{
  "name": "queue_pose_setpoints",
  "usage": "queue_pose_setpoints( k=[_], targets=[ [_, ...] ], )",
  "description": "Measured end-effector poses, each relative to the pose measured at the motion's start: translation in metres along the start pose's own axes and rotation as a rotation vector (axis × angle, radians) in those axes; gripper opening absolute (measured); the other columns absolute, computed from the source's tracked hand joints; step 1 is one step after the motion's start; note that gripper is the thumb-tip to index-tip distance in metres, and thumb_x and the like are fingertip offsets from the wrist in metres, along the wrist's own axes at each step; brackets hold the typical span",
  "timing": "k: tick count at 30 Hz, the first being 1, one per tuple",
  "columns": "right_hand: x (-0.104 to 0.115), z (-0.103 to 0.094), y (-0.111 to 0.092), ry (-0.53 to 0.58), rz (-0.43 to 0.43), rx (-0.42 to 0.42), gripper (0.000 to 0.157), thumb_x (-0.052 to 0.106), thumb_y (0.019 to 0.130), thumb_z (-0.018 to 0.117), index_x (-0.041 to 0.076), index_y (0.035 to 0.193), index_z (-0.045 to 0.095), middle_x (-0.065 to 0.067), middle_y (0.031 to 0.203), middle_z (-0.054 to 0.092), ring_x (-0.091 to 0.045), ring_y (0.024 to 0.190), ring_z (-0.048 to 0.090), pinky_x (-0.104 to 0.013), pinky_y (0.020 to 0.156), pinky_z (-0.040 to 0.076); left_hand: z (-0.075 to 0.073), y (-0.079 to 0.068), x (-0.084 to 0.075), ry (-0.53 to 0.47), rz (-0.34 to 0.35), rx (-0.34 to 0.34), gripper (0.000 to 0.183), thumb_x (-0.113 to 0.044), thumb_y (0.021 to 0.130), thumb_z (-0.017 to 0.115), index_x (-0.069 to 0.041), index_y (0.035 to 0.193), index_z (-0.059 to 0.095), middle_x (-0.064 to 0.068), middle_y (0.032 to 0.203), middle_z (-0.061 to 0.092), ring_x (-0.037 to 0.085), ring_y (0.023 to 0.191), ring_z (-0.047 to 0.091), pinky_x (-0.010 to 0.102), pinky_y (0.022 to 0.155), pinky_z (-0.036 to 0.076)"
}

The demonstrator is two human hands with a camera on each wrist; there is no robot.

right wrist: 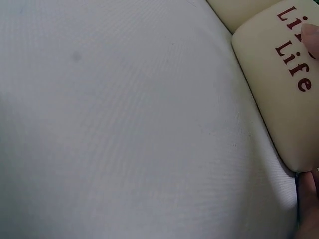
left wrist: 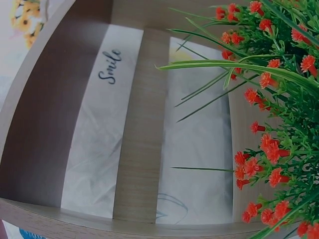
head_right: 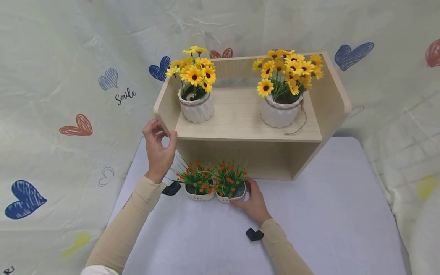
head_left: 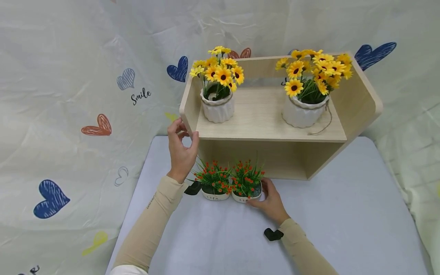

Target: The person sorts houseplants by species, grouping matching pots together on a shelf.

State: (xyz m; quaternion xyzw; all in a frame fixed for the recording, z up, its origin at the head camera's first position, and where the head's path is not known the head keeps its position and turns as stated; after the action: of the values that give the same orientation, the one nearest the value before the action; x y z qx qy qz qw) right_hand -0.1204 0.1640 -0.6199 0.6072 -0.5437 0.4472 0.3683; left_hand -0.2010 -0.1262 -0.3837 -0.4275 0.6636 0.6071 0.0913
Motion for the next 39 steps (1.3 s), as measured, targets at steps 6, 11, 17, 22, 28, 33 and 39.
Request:
queue_pose_setpoints(
  k=[6, 11, 17, 22, 28, 33, 39],
  targets=[
    [0.001, -0.001, -0.004, 0.020, -0.013, -0.021, 0.099, 0.025, 0.069, 0.098, 0.010, 0.148, 0.041, -0.012, 0.150, 0.051, -0.034, 0.138, 0.054, 0.002, 0.102, 0.034, 0.000, -0.001, 0.000, 0.009, -0.005, 0.005, 0.054, 0.001, 0.096, 0.065, -0.001, 0.141, 0.036, 0.028, 0.120, 0.052, 0.032, 0.103, 0.054, 0.026, 0.087, 0.051],
    [0.001, -0.005, -0.007, 0.006, -0.006, -0.036, 0.099, 0.025, 0.067, 0.098, 0.013, 0.147, 0.042, -0.010, 0.147, 0.053, -0.032, 0.134, 0.056, 0.002, 0.101, 0.036, 0.000, -0.001, -0.001, 0.018, -0.010, 0.006, 0.054, 0.000, 0.096, 0.065, -0.001, 0.142, 0.035, 0.028, 0.122, 0.051, 0.033, 0.104, 0.054, 0.027, 0.088, 0.051],
    [-0.002, -0.010, -0.010, -0.021, -0.024, -0.047, 0.100, 0.026, 0.065, 0.099, 0.013, 0.147, 0.043, -0.009, 0.145, 0.055, -0.029, 0.130, 0.058, 0.000, 0.101, 0.038, 0.000, 0.000, -0.002, 0.014, -0.003, 0.004, 0.054, 0.000, 0.096, 0.065, -0.001, 0.142, 0.036, 0.028, 0.121, 0.051, 0.033, 0.103, 0.054, 0.027, 0.087, 0.051],
    [-0.005, -0.016, -0.013, -0.026, -0.020, -0.053, 0.101, 0.029, 0.064, 0.100, 0.014, 0.147, 0.043, -0.008, 0.147, 0.054, -0.027, 0.130, 0.057, -0.001, 0.102, 0.039, -0.001, 0.000, -0.002, 0.006, 0.000, 0.004, 0.054, 0.001, 0.096, 0.065, -0.001, 0.142, 0.036, 0.028, 0.120, 0.051, 0.032, 0.103, 0.054, 0.026, 0.087, 0.051],
    [-0.006, -0.026, -0.015, -0.025, -0.005, -0.075, 0.097, 0.029, 0.067, 0.099, 0.012, 0.145, 0.044, -0.011, 0.145, 0.054, -0.031, 0.133, 0.055, 0.001, 0.102, 0.036, -0.001, 0.000, -0.003, 0.000, 0.005, 0.004, 0.054, 0.001, 0.096, 0.065, -0.002, 0.142, 0.036, 0.028, 0.120, 0.052, 0.032, 0.103, 0.054, 0.027, 0.086, 0.051],
    [-0.002, -0.035, -0.013, -0.035, 0.026, -0.086, 0.095, 0.027, 0.069, 0.098, 0.014, 0.145, 0.043, -0.011, 0.148, 0.052, -0.032, 0.138, 0.052, 0.004, 0.102, 0.031, -0.001, 0.001, -0.003, 0.001, 0.004, 0.010, 0.054, 0.001, 0.096, 0.065, -0.003, 0.142, 0.036, 0.028, 0.121, 0.051, 0.032, 0.103, 0.053, 0.027, 0.086, 0.051],
    [0.004, -0.048, -0.010, -0.039, 0.031, -0.090, 0.096, 0.027, 0.071, 0.097, 0.015, 0.148, 0.041, -0.010, 0.151, 0.049, -0.033, 0.141, 0.049, 0.005, 0.101, 0.029, -0.001, 0.000, -0.004, 0.010, 0.001, 0.015, 0.055, 0.000, 0.097, 0.065, -0.003, 0.142, 0.035, 0.028, 0.125, 0.051, 0.033, 0.105, 0.054, 0.028, 0.087, 0.051]
  ],
)
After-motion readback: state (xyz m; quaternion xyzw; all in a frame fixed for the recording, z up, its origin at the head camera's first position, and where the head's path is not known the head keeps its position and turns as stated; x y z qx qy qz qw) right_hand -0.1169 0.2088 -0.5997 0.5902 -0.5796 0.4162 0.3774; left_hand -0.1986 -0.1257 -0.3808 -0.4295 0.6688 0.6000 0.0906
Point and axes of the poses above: each hand's wrist, its own y-axis towards the middle knuckle, its own z-axis out of the palm, x = y × z, the point moved 3 cm from there along y, towards the middle knuckle
